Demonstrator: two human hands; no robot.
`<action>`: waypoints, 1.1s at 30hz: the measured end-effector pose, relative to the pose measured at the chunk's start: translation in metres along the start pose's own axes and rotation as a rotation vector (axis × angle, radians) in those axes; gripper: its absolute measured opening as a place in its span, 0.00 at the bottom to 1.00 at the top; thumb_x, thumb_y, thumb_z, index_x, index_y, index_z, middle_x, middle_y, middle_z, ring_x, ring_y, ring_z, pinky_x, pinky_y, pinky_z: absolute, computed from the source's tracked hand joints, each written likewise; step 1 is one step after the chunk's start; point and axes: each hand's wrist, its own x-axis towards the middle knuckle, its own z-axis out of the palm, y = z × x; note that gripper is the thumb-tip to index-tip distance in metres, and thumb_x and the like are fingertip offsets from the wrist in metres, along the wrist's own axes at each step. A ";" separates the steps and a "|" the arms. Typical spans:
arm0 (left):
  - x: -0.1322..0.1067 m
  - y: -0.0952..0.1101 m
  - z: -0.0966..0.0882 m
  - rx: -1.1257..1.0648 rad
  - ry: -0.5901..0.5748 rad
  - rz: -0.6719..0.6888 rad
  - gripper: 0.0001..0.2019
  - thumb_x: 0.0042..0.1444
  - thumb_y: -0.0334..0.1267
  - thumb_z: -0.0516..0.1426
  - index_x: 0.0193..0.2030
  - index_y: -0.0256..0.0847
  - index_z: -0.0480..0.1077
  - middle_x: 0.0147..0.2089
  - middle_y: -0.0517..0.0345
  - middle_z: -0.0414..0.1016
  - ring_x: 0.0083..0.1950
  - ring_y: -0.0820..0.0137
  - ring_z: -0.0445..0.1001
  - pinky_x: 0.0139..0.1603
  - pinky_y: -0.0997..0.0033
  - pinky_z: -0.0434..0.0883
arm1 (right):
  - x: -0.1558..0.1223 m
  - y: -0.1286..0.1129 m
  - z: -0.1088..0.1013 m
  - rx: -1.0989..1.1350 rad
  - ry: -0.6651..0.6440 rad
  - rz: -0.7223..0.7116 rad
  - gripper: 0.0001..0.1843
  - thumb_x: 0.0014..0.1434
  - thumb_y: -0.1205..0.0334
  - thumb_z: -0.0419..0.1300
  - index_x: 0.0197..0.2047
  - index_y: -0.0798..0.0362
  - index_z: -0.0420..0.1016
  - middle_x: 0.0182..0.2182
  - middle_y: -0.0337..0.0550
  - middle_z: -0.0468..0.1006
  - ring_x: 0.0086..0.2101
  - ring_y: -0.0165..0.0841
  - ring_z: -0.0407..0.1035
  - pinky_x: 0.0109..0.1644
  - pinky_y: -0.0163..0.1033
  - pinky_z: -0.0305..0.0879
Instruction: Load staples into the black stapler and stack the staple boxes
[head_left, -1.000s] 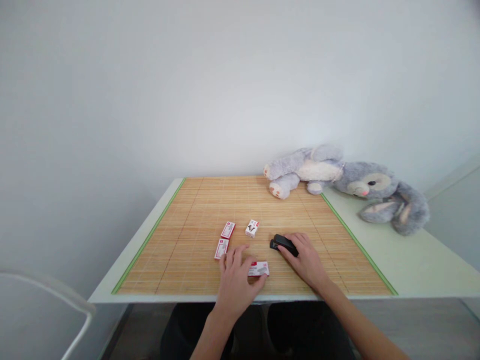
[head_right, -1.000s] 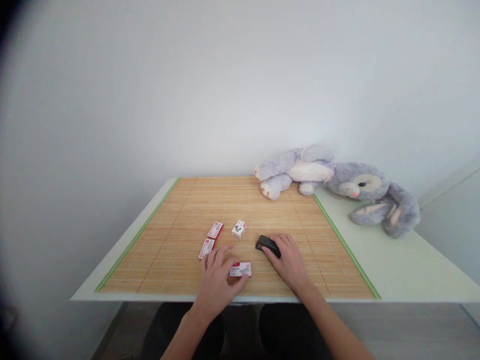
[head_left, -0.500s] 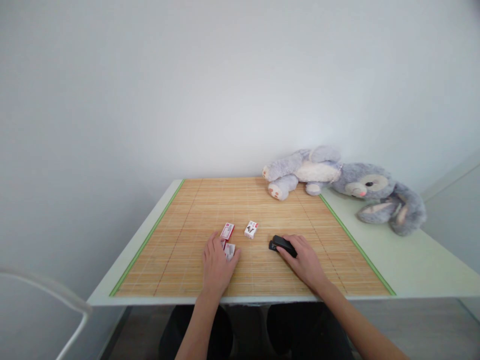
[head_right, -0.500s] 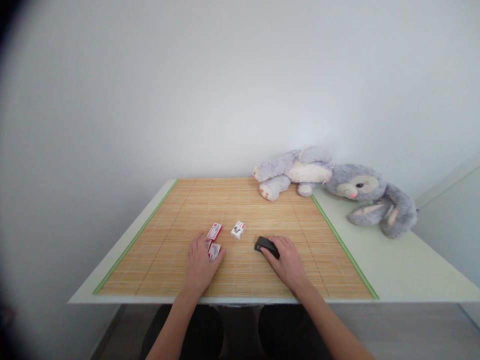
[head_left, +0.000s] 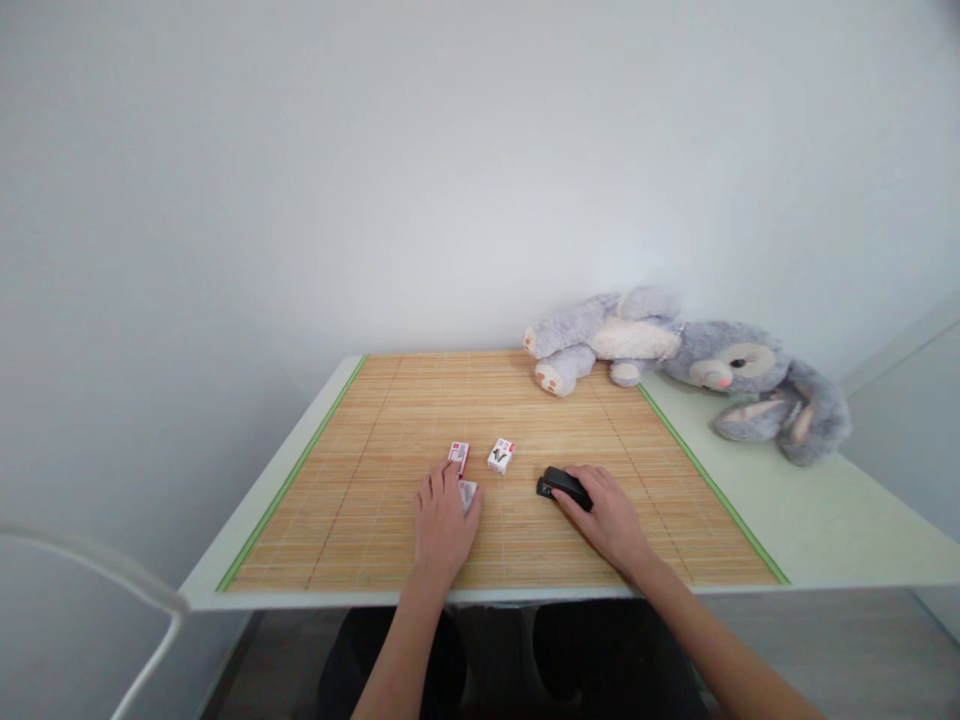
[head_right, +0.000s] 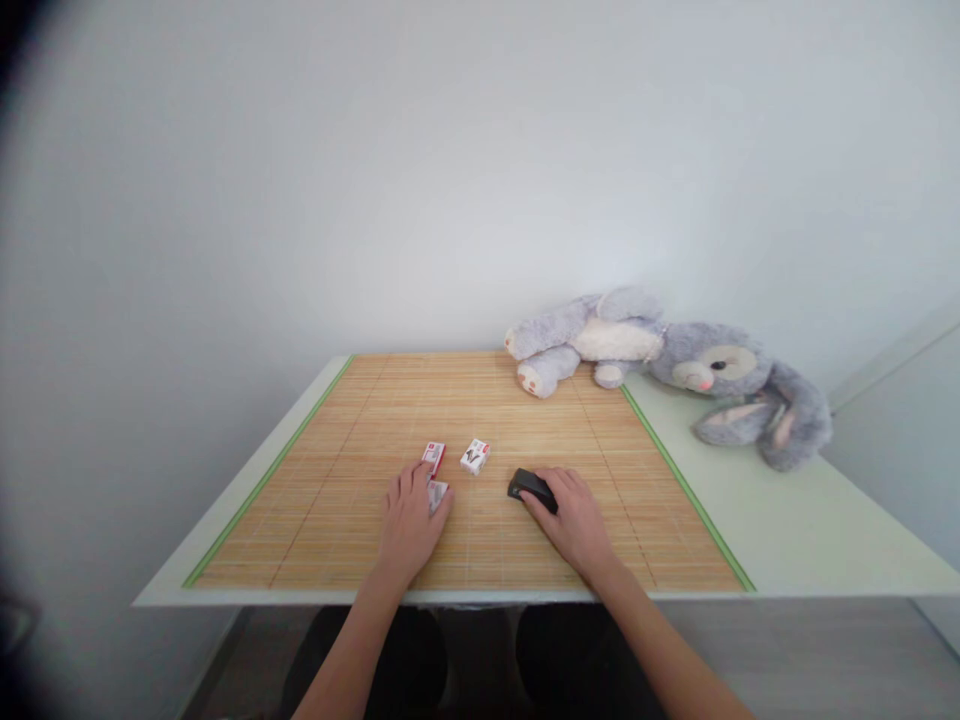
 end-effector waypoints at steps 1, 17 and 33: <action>0.001 0.002 0.000 0.010 0.000 -0.008 0.21 0.67 0.44 0.54 0.65 0.45 0.62 0.66 0.46 0.66 0.62 0.54 0.65 0.62 0.52 0.63 | 0.000 0.000 0.000 0.001 -0.001 -0.001 0.15 0.67 0.49 0.61 0.54 0.44 0.74 0.49 0.46 0.81 0.49 0.47 0.73 0.56 0.55 0.70; -0.010 -0.054 -0.025 0.135 0.077 -0.178 0.18 0.69 0.49 0.51 0.60 0.44 0.66 0.62 0.46 0.70 0.59 0.51 0.67 0.59 0.48 0.64 | -0.001 0.000 -0.001 -0.003 -0.013 0.012 0.16 0.68 0.48 0.60 0.55 0.44 0.73 0.49 0.47 0.80 0.49 0.48 0.73 0.56 0.55 0.70; -0.008 -0.073 -0.059 0.066 0.224 -0.159 0.21 0.69 0.48 0.51 0.65 0.50 0.68 0.70 0.52 0.66 0.68 0.49 0.61 0.68 0.41 0.59 | 0.000 -0.002 -0.003 0.010 -0.021 0.018 0.18 0.68 0.49 0.60 0.58 0.43 0.74 0.52 0.46 0.80 0.51 0.47 0.72 0.57 0.56 0.69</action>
